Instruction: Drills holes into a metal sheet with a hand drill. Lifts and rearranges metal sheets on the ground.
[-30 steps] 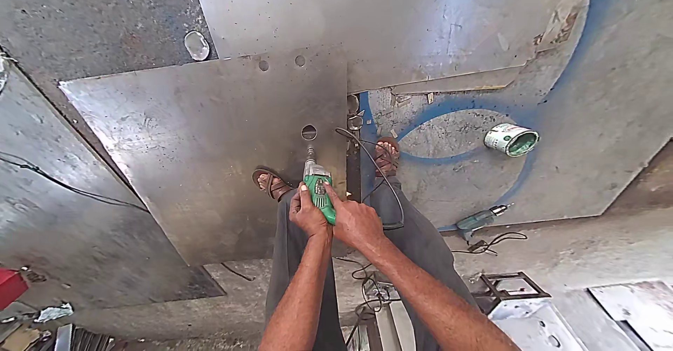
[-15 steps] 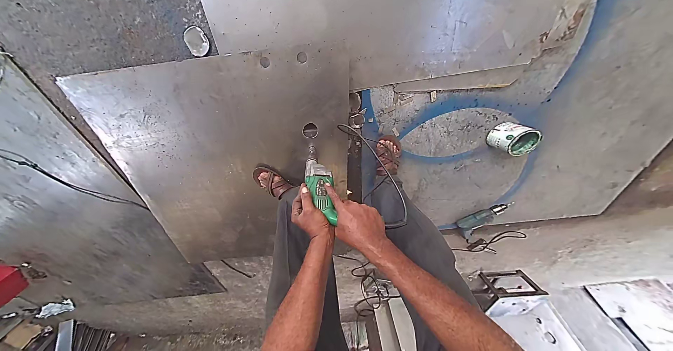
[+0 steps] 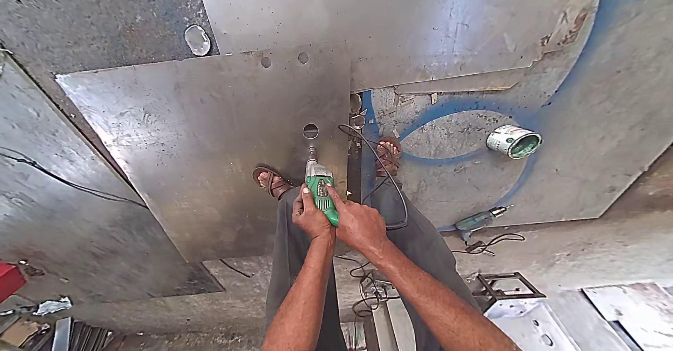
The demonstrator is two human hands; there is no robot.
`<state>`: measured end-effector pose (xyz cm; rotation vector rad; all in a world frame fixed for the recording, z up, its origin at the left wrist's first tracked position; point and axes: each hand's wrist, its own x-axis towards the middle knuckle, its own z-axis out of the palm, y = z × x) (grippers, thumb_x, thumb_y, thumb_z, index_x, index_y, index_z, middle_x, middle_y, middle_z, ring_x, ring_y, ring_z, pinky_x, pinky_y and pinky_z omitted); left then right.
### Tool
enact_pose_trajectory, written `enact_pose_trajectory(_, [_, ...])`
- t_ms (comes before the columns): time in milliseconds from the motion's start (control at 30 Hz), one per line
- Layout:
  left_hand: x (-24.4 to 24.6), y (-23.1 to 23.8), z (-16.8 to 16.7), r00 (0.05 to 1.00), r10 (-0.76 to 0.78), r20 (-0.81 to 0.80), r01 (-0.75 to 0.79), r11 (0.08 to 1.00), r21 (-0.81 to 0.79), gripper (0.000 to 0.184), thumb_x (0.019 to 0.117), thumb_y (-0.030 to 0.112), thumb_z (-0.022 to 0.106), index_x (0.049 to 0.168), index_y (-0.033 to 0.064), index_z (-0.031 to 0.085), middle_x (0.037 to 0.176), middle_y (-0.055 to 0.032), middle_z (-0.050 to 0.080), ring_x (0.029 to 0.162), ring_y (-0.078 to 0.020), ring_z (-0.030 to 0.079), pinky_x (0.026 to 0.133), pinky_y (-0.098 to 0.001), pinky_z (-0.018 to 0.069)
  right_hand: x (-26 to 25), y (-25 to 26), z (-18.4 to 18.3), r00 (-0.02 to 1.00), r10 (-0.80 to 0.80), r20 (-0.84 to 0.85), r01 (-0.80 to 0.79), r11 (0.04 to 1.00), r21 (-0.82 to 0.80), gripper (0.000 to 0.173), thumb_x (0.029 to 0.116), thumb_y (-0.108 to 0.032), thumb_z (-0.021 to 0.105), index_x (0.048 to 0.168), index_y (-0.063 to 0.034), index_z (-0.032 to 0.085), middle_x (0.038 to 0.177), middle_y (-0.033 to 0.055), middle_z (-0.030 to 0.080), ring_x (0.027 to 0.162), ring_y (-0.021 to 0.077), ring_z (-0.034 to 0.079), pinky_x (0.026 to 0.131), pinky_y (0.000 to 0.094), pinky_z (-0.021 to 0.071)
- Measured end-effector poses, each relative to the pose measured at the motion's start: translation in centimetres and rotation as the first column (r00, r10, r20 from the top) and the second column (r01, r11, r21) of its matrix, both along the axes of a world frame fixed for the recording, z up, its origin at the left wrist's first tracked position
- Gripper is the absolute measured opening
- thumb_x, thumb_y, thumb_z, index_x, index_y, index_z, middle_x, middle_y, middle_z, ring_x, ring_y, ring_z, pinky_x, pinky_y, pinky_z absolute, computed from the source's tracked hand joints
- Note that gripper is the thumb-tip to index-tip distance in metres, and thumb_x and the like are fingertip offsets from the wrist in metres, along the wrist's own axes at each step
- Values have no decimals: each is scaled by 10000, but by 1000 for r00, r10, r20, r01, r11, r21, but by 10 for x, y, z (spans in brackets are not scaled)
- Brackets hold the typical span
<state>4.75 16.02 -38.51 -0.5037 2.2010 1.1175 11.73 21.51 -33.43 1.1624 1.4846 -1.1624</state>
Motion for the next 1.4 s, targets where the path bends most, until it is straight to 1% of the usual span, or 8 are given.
enact_pose_trajectory(100, [-1, 1, 1, 1000, -6, 0, 6, 1000, -2, 227, 1045, 116, 578, 1092, -74, 693, 972, -175, 740, 831, -213, 738, 765, -364, 631, 1, 1, 1, 1000, -9, -13, 9, 1000, 1, 996, 840, -233, 659, 1650, -428, 112, 1019, 144, 713, 840, 370, 710, 649, 570, 553])
enact_pose_trajectory(200, [-1, 2, 1, 1000, -13, -1, 13, 1000, 9, 220, 1038, 109, 587, 1099, -76, 691, 974, -177, 739, 835, -217, 738, 766, -367, 632, 2, 0, 0, 999, -28, -29, 28, 1000, 14, 985, 846, -229, 650, 1652, -423, 118, 1088, 147, 706, 841, 364, 707, 659, 570, 554])
enact_pose_trajectory(267, [-2, 1, 1, 1000, -21, 9, 21, 1000, 5, 229, 1042, 114, 580, 1113, -73, 691, 986, -178, 737, 850, -217, 736, 780, -369, 629, 0, 0, 0, 1000, -22, -17, 22, 1000, 3, 989, 849, -230, 645, 1653, -424, 102, 1052, 153, 704, 843, 368, 706, 658, 568, 551])
enact_pose_trajectory(367, [-2, 2, 1, 1000, -5, 11, 5, 1000, -9, 236, 1046, 129, 580, 1102, -71, 691, 939, -174, 735, 807, -218, 734, 753, -372, 632, -3, 4, 2, 1000, 1, 1, -1, 1000, -17, 1002, 845, -226, 650, 1653, -424, 91, 982, 148, 711, 850, 375, 706, 662, 566, 547])
enact_pose_trajectory(567, [-4, 1, 0, 1000, -11, 5, 11, 1000, -2, 229, 1043, 122, 582, 1083, -73, 694, 926, -173, 733, 798, -217, 732, 745, -371, 631, -4, 3, 2, 1000, -13, 5, 13, 1000, -15, 988, 851, -238, 649, 1653, -420, 101, 1005, 142, 716, 861, 376, 709, 671, 577, 551])
enact_pose_trajectory(933, [-5, -2, 1, 1000, 9, 18, -10, 1000, 14, 235, 1046, 129, 581, 1081, -73, 696, 912, -171, 733, 773, -223, 732, 725, -377, 636, -6, -2, 2, 1000, 15, 9, -15, 1000, 9, 996, 843, -258, 660, 1651, -421, 100, 978, 135, 712, 839, 363, 709, 653, 556, 552])
enact_pose_trajectory(1100, [-5, -2, 1, 1000, 6, 15, -6, 1000, 14, 231, 1045, 111, 575, 1102, -82, 688, 948, -178, 732, 817, -216, 732, 756, -369, 632, -6, -1, 3, 1000, 6, 15, -6, 1000, -2, 968, 865, -224, 631, 1651, -425, 104, 999, 145, 714, 850, 372, 711, 661, 565, 554])
enact_pose_trajectory(1400, [-6, 0, 0, 1000, 16, 26, -16, 1000, 1, 236, 1049, 124, 572, 1105, -71, 692, 931, -175, 732, 804, -218, 732, 744, -373, 632, -8, 1, 2, 1000, 16, 14, -16, 1000, 5, 969, 865, -240, 639, 1651, -423, 103, 988, 144, 711, 841, 371, 709, 654, 566, 553])
